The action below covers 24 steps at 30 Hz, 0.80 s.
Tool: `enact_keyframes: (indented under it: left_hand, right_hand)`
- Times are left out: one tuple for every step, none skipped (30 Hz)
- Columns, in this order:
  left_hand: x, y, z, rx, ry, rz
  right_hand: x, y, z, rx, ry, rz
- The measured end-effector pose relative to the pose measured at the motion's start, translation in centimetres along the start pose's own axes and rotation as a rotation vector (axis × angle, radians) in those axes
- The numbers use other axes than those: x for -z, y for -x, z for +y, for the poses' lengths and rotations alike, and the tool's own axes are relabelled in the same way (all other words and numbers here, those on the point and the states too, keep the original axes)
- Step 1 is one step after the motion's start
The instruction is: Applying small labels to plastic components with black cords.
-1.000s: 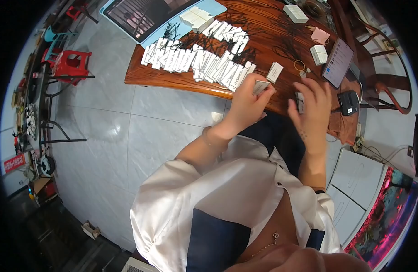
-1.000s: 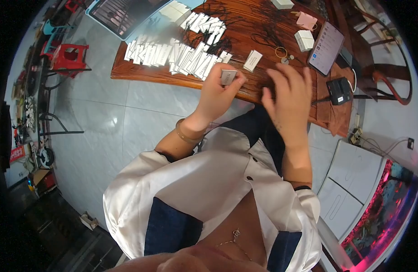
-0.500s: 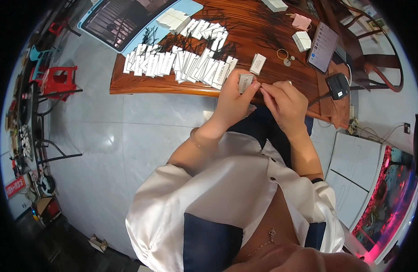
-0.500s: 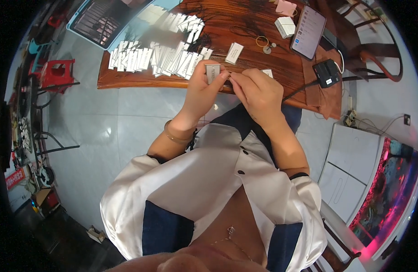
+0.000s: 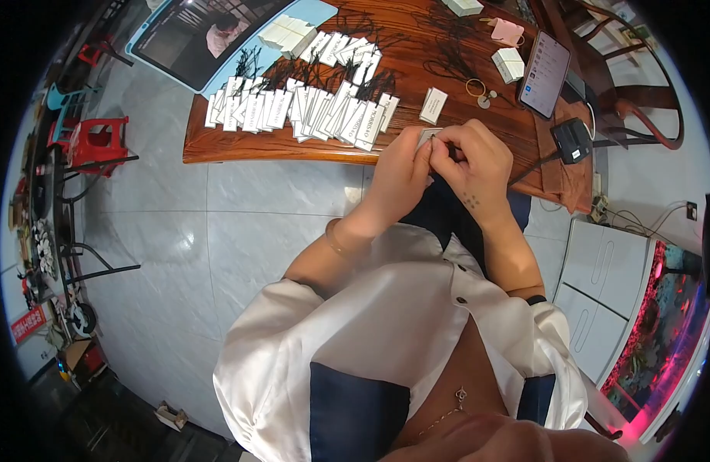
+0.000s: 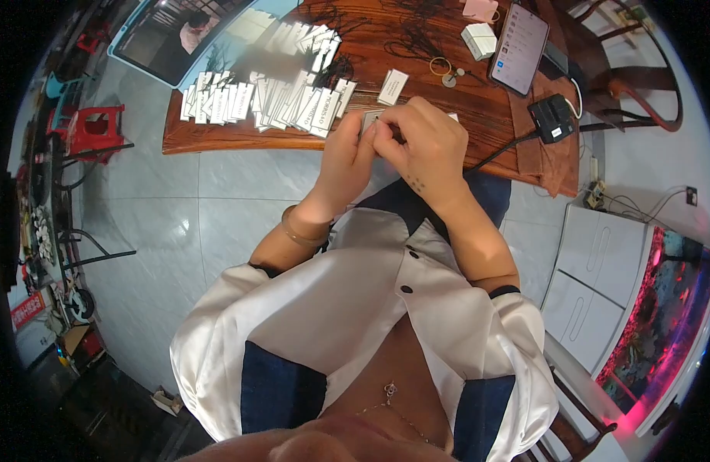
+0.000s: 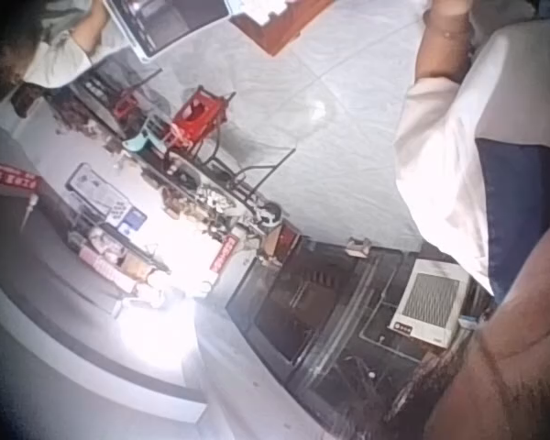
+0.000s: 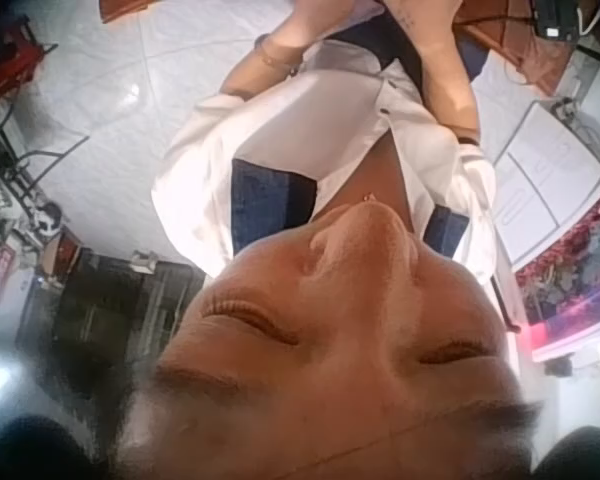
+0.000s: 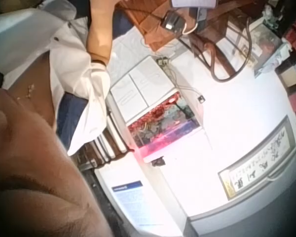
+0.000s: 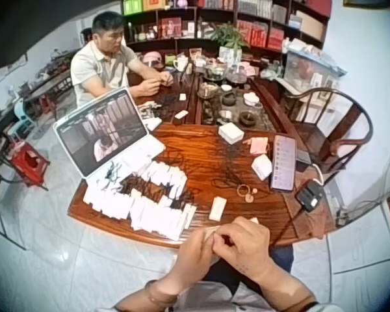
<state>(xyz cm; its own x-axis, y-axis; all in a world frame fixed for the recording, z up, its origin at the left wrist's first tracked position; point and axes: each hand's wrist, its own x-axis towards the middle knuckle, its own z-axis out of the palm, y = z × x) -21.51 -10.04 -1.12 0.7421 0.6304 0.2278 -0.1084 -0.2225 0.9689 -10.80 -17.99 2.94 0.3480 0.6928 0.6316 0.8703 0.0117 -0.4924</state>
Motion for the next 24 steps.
enact_keyframes:
  left_hand:
    - [0.0,0.0,-0.1,0.001,0.0,0.0]
    - [-0.1,-0.1,-0.3,-0.118,-0.151,0.021]
    - [-0.1,-0.3,-0.5,-0.237,-0.303,0.042]
    - [0.0,-0.3,-0.7,-0.234,-0.304,0.043]
    - [0.1,-0.2,-1.0,-0.297,-0.39,0.052]
    - [0.3,-0.2,-1.2,-0.359,-0.475,0.061]
    - [0.4,-0.4,-1.2,-0.358,-0.476,0.063]
    - [0.5,-0.5,-1.1,-0.402,-0.475,0.082]
    - [0.5,-0.6,-1.2,-0.446,-0.473,0.101]
    - [0.6,-0.8,-1.4,-0.446,-0.474,0.104]
    - [0.6,-0.8,-1.8,-0.446,-0.475,0.114]
    - [0.7,-0.8,-2.0,-0.446,-0.476,0.124]
    - [0.6,-0.7,-2.0,-0.445,-0.477,0.124]
    - [0.5,-0.6,-1.8,-0.435,-0.494,0.108]
    - [0.4,-0.5,-1.7,-0.425,-0.511,0.092]
    - [0.5,-0.5,-1.7,-0.425,-0.512,0.093]
    - [0.6,-0.4,-1.8,-0.412,-0.503,0.087]
    - [0.6,-0.4,-1.9,-0.399,-0.495,0.081]
    - [0.6,-0.4,-1.9,-0.4,-0.496,0.082]
    - [0.6,-0.4,-1.9,-0.402,-0.507,0.091]
    - [0.6,-0.4,-1.9,-0.405,-0.519,0.099]
    - [0.5,-0.4,-1.8,-0.405,-0.517,0.096]
    - [0.4,-0.4,-1.5,-0.411,-0.491,0.115]
    - [0.2,-0.5,-1.2,-0.418,-0.465,0.134]
  right_hand:
    - [0.0,0.0,-0.1,-0.028,0.008,-0.01]
    - [-0.1,0.1,-0.1,-0.056,0.016,-0.02]
    - [0.0,0.1,-0.2,-0.057,0.016,-0.021]
    - [0.0,0.1,-0.4,-0.088,0.014,-0.039]
    - [0.0,0.1,-0.5,-0.119,0.013,-0.058]
    - [0.0,0.2,-0.6,-0.118,0.01,-0.06]
    - [-0.1,0.1,-0.6,-0.151,-0.037,-0.066]
    - [-0.1,0.1,-0.7,-0.183,-0.083,-0.073]
    - [-0.1,0.2,-0.7,-0.181,-0.085,-0.075]
    - [0.0,0.5,-0.7,-0.229,-0.103,-0.1]
    - [0.0,0.6,-0.6,-0.277,-0.121,-0.126]
    - [-0.1,0.6,-0.5,-0.274,-0.122,-0.127]
    - [-0.2,0.7,-0.4,-0.257,-0.13,-0.119]
    - [-0.2,0.7,-0.4,-0.24,-0.138,-0.111]
    - [-0.2,0.8,-0.4,-0.241,-0.138,-0.112]
    - [-0.2,0.7,-0.5,-0.261,-0.156,-0.116]
    - [-0.2,0.7,-0.6,-0.28,-0.174,-0.121]
    - [0.0,0.8,-0.6,-0.279,-0.175,-0.12]
    - [0.2,1.0,-0.6,-0.353,-0.195,-0.159]
    - [0.3,1.1,-0.5,-0.427,-0.214,-0.197]
    - [0.2,1.0,-0.4,-0.426,-0.214,-0.197]
    - [0.1,1.1,-0.3,-0.401,-0.21,-0.221]
    - [0.1,1.1,-0.1,-0.376,-0.205,-0.244]
    - [0.3,1.1,-0.1,-0.38,-0.203,-0.242]
